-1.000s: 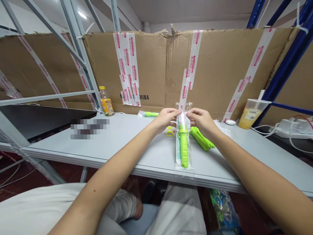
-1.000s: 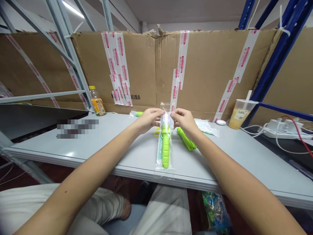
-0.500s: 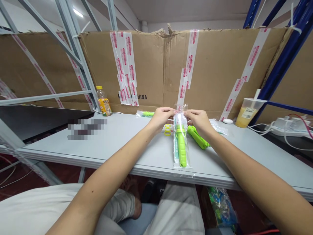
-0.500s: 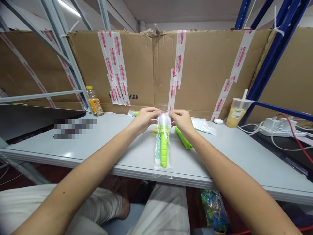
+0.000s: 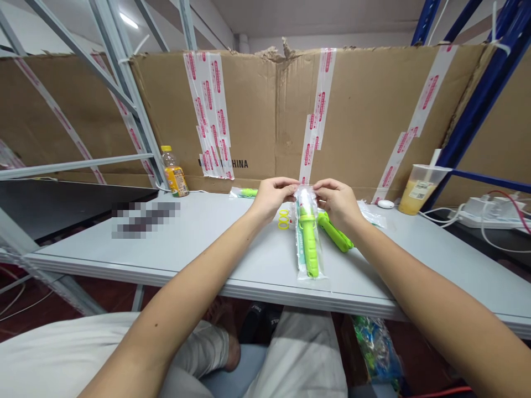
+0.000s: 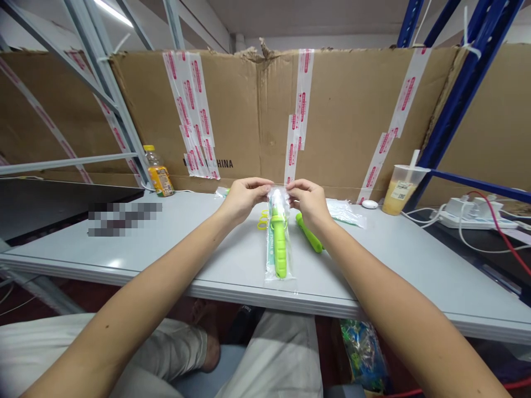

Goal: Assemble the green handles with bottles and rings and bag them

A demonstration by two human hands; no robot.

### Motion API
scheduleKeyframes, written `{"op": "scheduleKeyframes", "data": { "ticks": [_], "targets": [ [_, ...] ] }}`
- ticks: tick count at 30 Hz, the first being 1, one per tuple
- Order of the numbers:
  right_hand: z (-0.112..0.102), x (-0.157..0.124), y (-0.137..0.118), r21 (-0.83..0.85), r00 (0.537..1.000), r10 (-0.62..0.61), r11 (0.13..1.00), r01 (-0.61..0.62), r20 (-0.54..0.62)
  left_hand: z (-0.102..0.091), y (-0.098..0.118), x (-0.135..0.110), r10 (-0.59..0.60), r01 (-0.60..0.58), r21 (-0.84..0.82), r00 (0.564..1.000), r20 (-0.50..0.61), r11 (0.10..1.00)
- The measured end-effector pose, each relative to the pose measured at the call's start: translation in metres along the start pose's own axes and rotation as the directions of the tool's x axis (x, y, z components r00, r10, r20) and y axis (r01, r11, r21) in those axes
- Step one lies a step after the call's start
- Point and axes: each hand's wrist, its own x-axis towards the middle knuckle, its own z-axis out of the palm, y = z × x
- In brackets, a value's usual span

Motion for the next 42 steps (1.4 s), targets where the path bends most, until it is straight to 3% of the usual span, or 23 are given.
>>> {"op": "scheduleKeyframes", "data": {
  "ticks": [9, 20, 24, 28, 31, 34, 36, 42],
  "targets": [
    [-0.008, 0.004, -0.006, 0.057, 0.985, -0.026, 0.998, 0.016, 0.171, -0.002, 0.005, -0.001, 0.160, -0.168, 0.082, 0.982, 0.096, 0.982],
    [-0.008, -0.002, -0.014, 0.039, 0.981, -0.045, 0.998, 0.038, 0.191, -0.005, 0.008, -0.003, 0.181, -0.195, 0.068, 0.968, 0.175, 0.978],
    [-0.006, -0.004, -0.014, -0.014, 0.979, -0.061, 0.998, 0.065, 0.197, -0.005, 0.008, -0.002, 0.168, -0.175, 0.033, 0.973, 0.155, 0.984],
    [-0.007, -0.002, -0.010, -0.020, 0.973, -0.108, 0.993, 0.115, 0.203, -0.003, 0.008, -0.004, 0.083, -0.082, -0.016, 0.990, 0.110, 0.996],
    [-0.007, 0.000, -0.007, -0.015, 0.972, -0.129, 0.991, 0.135, 0.195, -0.005, 0.008, -0.005, -0.052, 0.048, 0.023, 0.976, 0.209, 0.999],
    [-0.007, 0.000, -0.007, 0.016, 0.973, -0.132, 0.991, 0.131, 0.188, -0.008, 0.008, -0.006, -0.135, 0.102, 0.106, 0.921, 0.366, 0.989],
    [-0.007, 0.000, -0.008, 0.018, 0.977, -0.110, 0.994, 0.108, 0.184, -0.009, 0.008, -0.005, -0.105, 0.070, 0.102, 0.917, 0.385, 0.992],
    [-0.007, 0.000, -0.015, -0.043, 0.974, -0.038, 0.998, 0.049, 0.222, -0.008, 0.007, -0.003, 0.009, -0.034, 0.080, 0.955, 0.297, 0.996]
  ]
}}
